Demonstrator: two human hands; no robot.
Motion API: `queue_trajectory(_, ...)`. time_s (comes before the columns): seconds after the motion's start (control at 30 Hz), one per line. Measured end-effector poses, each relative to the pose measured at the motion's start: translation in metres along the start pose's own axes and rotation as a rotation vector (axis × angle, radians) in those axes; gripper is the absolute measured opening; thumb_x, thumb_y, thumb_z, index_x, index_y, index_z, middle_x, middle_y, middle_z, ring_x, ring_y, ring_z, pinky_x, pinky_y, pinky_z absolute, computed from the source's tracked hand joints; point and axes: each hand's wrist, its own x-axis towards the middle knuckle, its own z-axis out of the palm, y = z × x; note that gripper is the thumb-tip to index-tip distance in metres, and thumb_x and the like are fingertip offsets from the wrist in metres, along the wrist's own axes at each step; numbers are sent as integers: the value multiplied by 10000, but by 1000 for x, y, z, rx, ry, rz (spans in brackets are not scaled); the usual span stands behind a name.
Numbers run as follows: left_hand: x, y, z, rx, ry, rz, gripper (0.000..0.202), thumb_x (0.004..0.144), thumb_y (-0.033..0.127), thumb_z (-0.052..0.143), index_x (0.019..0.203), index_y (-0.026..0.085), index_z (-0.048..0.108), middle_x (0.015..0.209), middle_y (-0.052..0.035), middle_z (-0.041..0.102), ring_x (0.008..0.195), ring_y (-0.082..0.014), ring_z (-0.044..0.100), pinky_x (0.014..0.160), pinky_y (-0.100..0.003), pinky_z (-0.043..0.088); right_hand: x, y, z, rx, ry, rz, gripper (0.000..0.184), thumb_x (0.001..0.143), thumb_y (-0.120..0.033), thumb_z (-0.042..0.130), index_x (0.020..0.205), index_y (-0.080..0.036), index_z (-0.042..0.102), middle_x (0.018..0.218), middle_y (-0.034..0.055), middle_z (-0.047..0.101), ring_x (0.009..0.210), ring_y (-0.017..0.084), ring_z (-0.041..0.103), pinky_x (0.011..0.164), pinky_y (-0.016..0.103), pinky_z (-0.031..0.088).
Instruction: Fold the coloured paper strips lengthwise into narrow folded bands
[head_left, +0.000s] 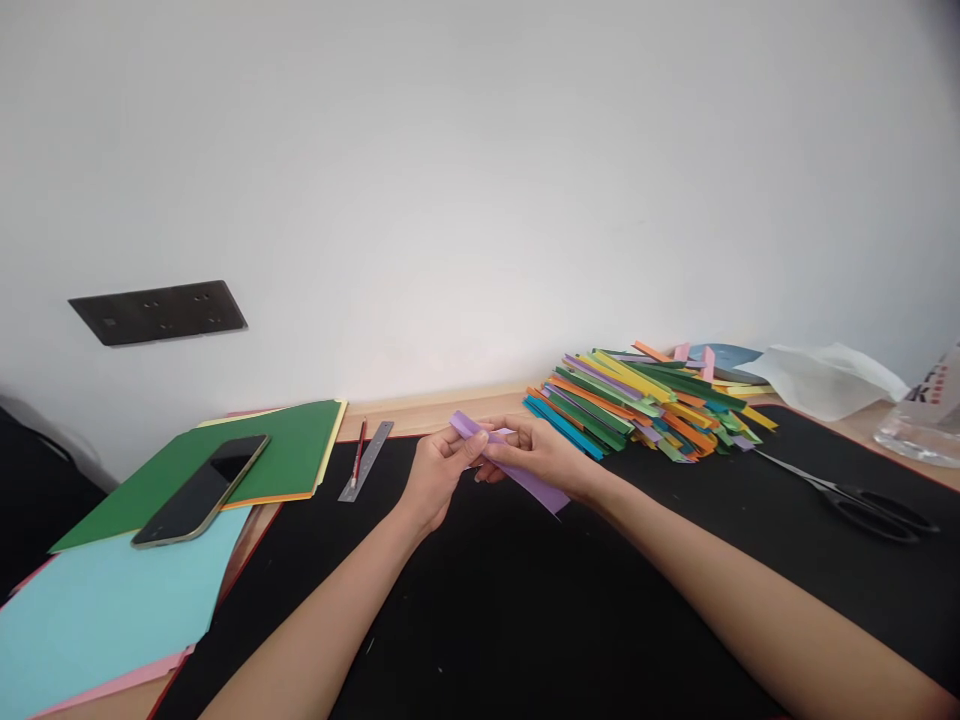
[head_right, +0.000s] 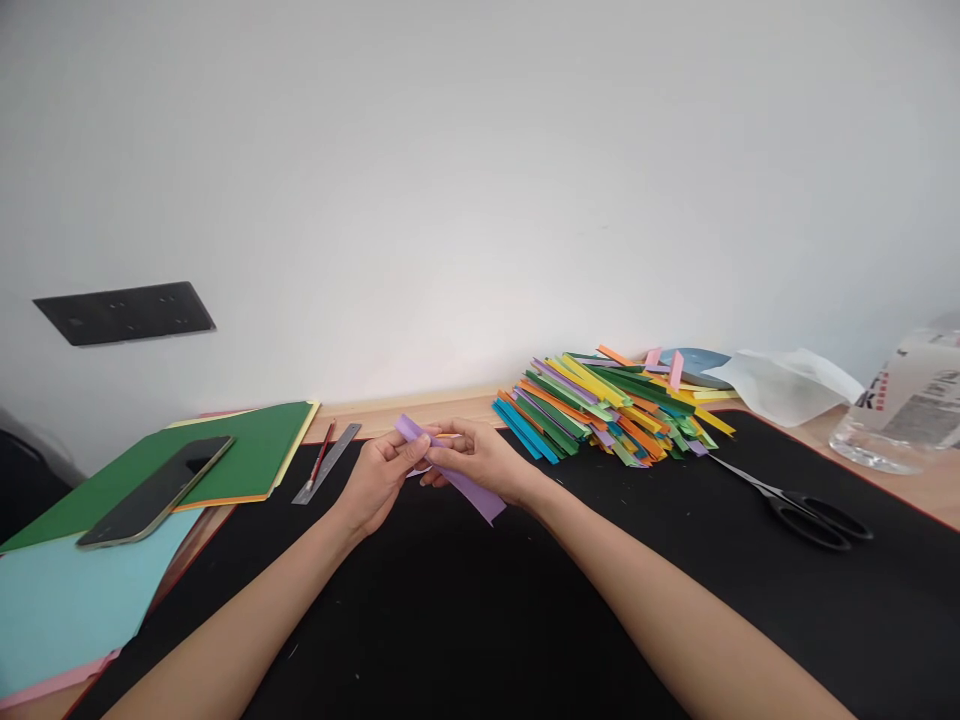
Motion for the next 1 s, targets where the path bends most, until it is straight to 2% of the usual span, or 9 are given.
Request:
queue_trajectory(0.13, 0, -1, 1, -14, 18, -12, 280, 705, 309, 627, 897, 106, 634, 810, -103, 672, 612, -158, 584, 613, -307, 458, 0, -2, 2, 0, -13, 12, 498, 686, -330, 670, 1117, -134, 517, 728, 50, 676, 698, 177, 653, 700, 330, 504)
queue_trajectory(0.27, 2, -4, -2, 42, 30, -6, 289, 696, 323, 632, 897, 114, 636, 776, -87, 674, 571, -144, 574, 590, -297, 453, 2, 2, 3, -6, 1, 34, 522, 654, -325, 695, 1115, -139, 534, 778, 58, 678, 626, 140, 636, 614, 273, 500)
queue_trajectory(0.4, 6, -5, -9, 131, 79, 34, 273, 684, 312, 647, 885, 127, 643, 740, -53, 664, 614, -118, 561, 663, -267, 432, 1, 2, -1, -36, 28, 86, 462, 676, -329, 676, 1084, -146, 560, 825, 71, 679, 595, 110, 617, 582, 239, 486)
queue_trajectory(0.57, 7, 4, -12, 231, 148, 56, 227, 666, 324, 658, 806, 145, 660, 633, -10, 630, 570, -88, 512, 585, -212, 378, -2, -3, -5, -133, 37, 102, 342, 685, -365, 655, 937, -138, 614, 869, 81, 679, 571, 82, 585, 524, 195, 451)
queue_trajectory(0.8, 7, 5, -12, 202, 104, 55, 213, 679, 317, 646, 784, 132, 659, 613, -26, 621, 558, -91, 494, 568, -221, 363, -3, 0, -7, -323, 66, 74, 334, 676, -406, 644, 847, -120, 626, 769, 59, 674, 485, 60, 512, 423, 174, 371)
queue_trajectory(1.0, 6, 4, -10, 155, 102, 49, 202, 672, 290, 658, 777, 118, 660, 647, -46, 644, 602, -111, 543, 604, -234, 400, -1, 4, -8, -271, 53, 79, 356, 723, -437, 587, 868, -114, 626, 820, 85, 685, 525, 82, 570, 499, 205, 441)
